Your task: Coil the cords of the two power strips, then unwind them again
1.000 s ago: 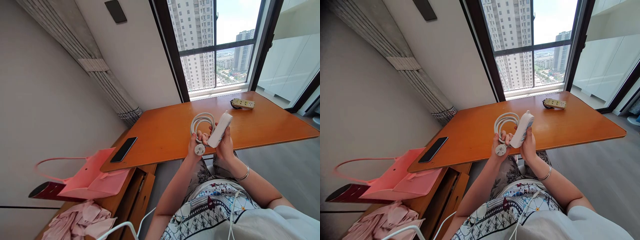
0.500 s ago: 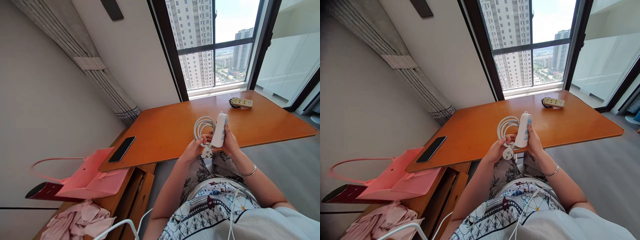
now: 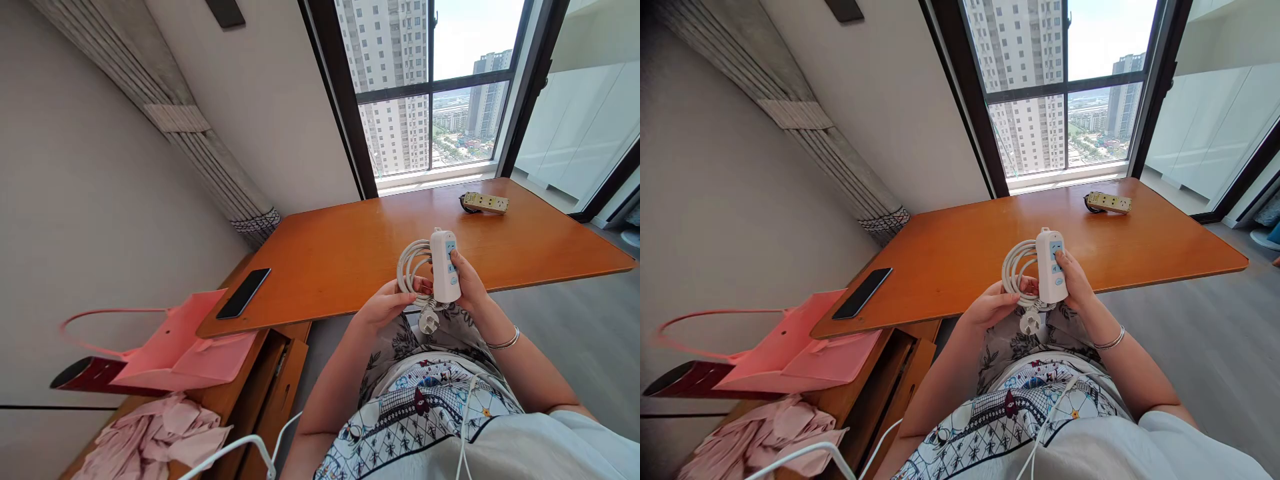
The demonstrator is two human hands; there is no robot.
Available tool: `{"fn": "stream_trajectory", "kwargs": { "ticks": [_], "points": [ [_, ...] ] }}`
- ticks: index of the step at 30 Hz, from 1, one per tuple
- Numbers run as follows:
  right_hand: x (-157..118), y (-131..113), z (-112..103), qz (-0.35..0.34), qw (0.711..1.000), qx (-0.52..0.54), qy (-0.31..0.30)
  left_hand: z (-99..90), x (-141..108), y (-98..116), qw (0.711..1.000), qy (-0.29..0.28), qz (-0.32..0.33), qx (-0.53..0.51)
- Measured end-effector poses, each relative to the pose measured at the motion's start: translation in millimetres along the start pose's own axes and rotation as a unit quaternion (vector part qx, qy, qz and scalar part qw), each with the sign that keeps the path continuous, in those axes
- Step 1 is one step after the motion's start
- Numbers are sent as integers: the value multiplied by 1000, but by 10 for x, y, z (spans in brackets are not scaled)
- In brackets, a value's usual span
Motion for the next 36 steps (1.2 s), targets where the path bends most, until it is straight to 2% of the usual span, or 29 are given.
{"fn": "stream_trajectory", "kwargs": {
  "ticks": [2,6,10,15,19,24,29,32,36],
  "points": [
    [-6,-20,-2,-8,1000,-12,11,-8,23,-2,998,0,-18,-52],
    [-59,-78,99,-25,998,-49,-28,-63,86,16,996,25,-51,-75],
    [-118,-158,143,-66,991,-102,-55,-154,135,-25,992,93,-72,-35],
    [-154,-170,152,-92,983,-137,-76,-269,111,27,980,196,-24,35],
    [-156,-175,155,-120,973,-174,-90,-186,131,89,982,180,0,57],
    [-147,-155,152,-77,979,-159,-101,-82,158,35,992,123,-27,8],
    [-128,-234,134,-71,982,-155,-78,-57,161,-30,995,82,-44,-32],
    [-118,-254,155,-80,979,-168,-78,-73,178,-30,995,88,-34,-24],
    [-122,-280,177,-111,969,-204,-83,-153,218,-25,990,138,-2,7]
  ]
}}
Point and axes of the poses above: each hand's wrist, its own x-axis towards the middle knuckle, its own z-axis out of the palm, y = z × x, the point moved 9 cm from there along x, towards the middle knuckle, and after that the axes turned 10 degrees about -z, right-handed, at the moved point
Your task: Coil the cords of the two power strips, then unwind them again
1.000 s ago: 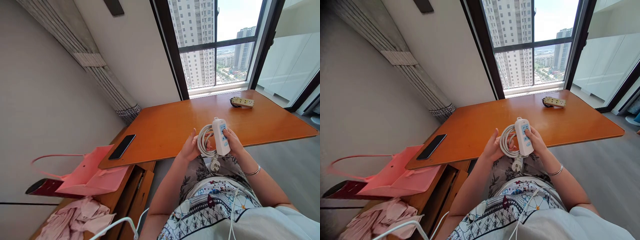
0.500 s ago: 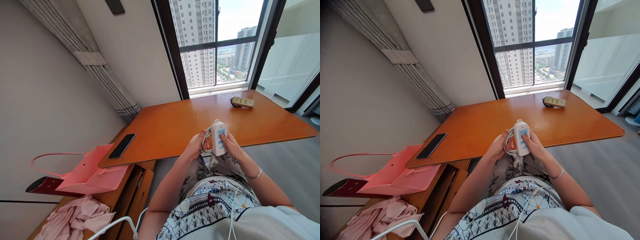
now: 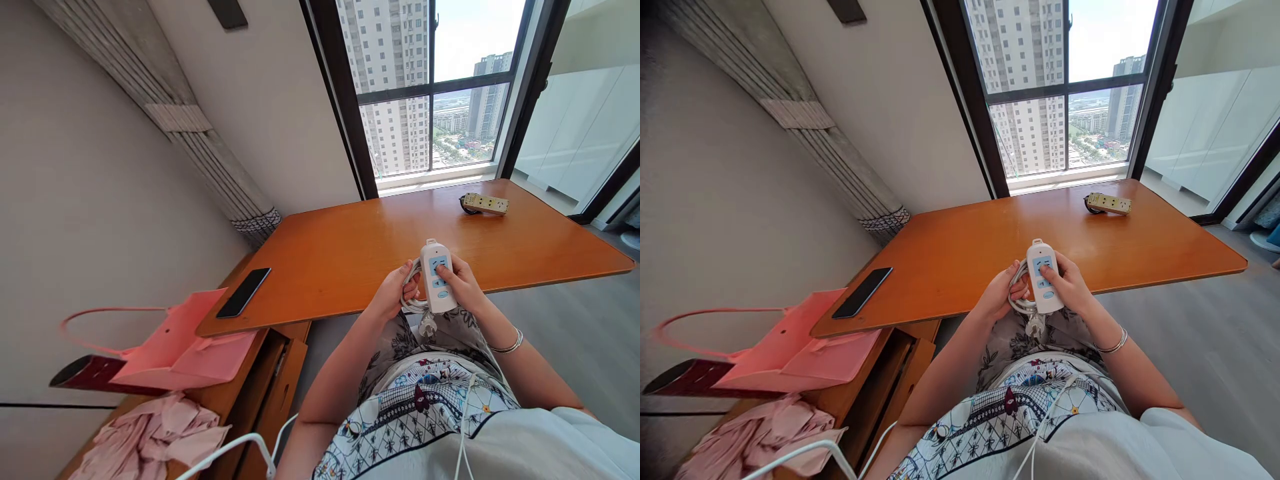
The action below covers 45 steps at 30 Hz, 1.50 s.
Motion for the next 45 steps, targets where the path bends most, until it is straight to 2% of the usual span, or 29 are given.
{"fn": "stream_trajectory", "kwargs": {
  "ticks": [4,8,11,13,17,19,24,26,29,31,34,38,42,45],
  "points": [
    [-6,-25,1,-29,995,-85,-35,-57,44,-32,999,34,25,17],
    [-7,-13,-48,-32,987,-151,-52,-56,56,-97,1000,23,7,20],
    [-1,35,-78,-20,991,-122,-43,-20,51,-130,999,3,-17,29],
    [1,92,-86,-5,995,-91,-35,-30,43,-116,999,14,-14,30],
    [1,153,-97,5,995,-94,-20,-70,20,-27,995,58,52,54],
    [1,124,-81,-9,990,-137,-27,-52,25,-22,992,61,75,79],
    [-18,39,-82,-28,963,-266,-20,-25,107,-99,992,64,70,83],
    [-27,71,-88,-16,971,-240,-20,-62,114,-74,989,90,83,78],
    [-33,153,-69,1,994,-108,-35,-130,91,-21,984,126,101,75],
    [-36,222,-71,20,999,-35,-36,-166,81,-12,983,138,101,64],
    [-39,302,-75,38,999,10,-29,-189,107,-43,985,142,89,45],
    [-41,290,-76,16,1000,-8,-7,-211,213,-136,986,152,69,17],
    [-38,257,-90,-1,997,-74,-16,-237,282,-147,981,171,85,28],
    [-12,311,-179,17,997,-70,-17,-171,303,-126,983,147,89,68]
  ]
}}
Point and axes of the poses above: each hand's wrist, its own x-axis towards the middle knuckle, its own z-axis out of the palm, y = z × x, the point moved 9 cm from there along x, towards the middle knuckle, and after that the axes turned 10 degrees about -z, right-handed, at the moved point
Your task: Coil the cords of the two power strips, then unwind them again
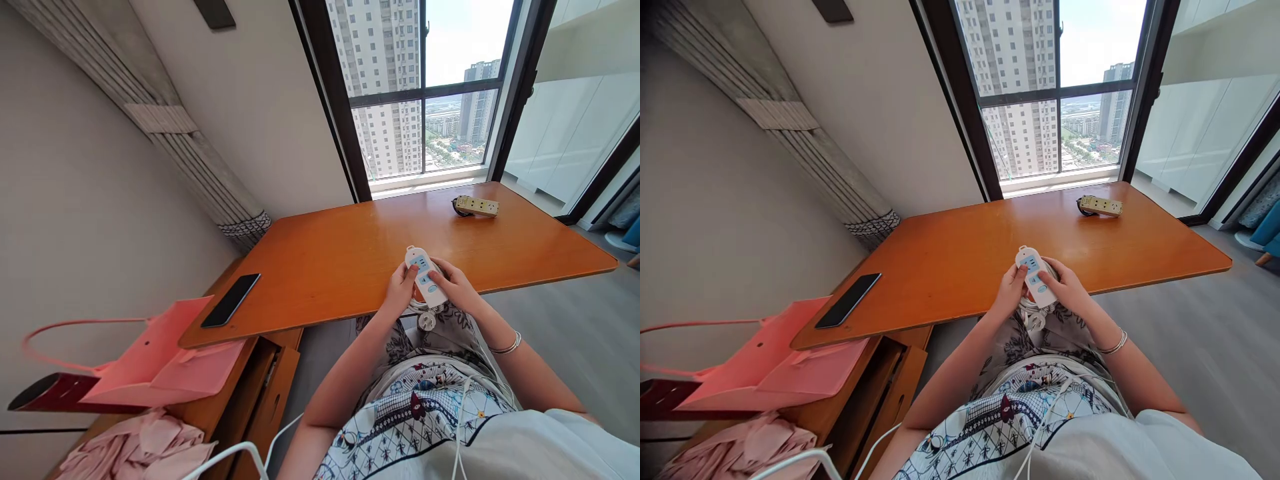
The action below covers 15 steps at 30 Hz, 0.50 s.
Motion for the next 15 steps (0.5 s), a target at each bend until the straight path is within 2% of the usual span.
{"fn": "stream_trajectory", "kwargs": {
  "ticks": [4,7,12,15],
  "points": [
    [76,102,-281,26,1000,-1,15,132,-36,65,995,-77,29,56],
    [161,156,-676,55,997,-30,39,97,-27,53,989,-99,38,108],
    [348,281,-1592,138,985,-82,57,-236,111,56,979,-38,79,186],
    [452,412,-2125,207,966,-152,27,-421,228,19,969,12,82,234]
  ]
}}
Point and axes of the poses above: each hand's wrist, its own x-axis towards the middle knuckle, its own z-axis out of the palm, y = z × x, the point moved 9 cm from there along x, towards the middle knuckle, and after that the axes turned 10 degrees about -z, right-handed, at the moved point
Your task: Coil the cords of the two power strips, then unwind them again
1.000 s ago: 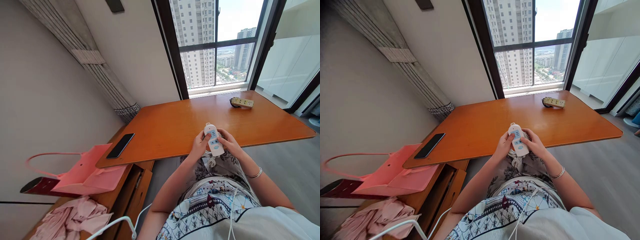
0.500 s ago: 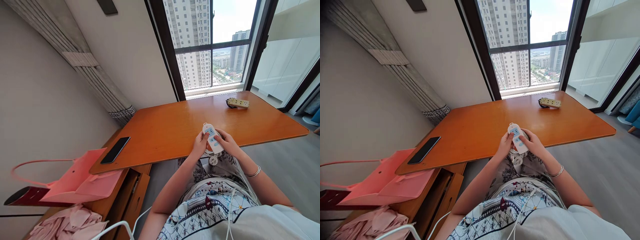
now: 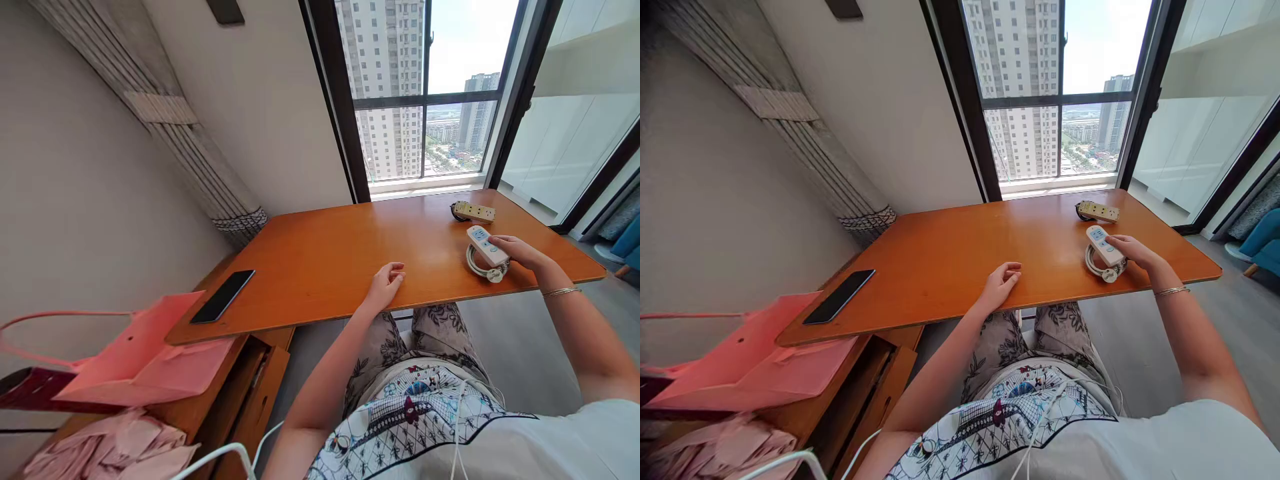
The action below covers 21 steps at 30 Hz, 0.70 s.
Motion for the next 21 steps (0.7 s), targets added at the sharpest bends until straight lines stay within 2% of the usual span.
{"fn": "stream_trajectory", "kwargs": {
  "ticks": [3,6,15,19,21],
  "points": [
    [171,153,-350,34,998,-60,-10,-38,62,-78,999,19,-2,45],
    [305,252,-515,53,994,-92,-17,-8,71,-84,998,12,11,68],
    [583,366,-668,52,984,-169,3,9,36,-48,994,2,37,105],
    [612,224,-796,-19,969,-234,82,24,26,-43,993,0,40,114],
    [592,202,-806,-29,970,-216,108,30,18,-36,993,-3,40,115]
  ]
}}
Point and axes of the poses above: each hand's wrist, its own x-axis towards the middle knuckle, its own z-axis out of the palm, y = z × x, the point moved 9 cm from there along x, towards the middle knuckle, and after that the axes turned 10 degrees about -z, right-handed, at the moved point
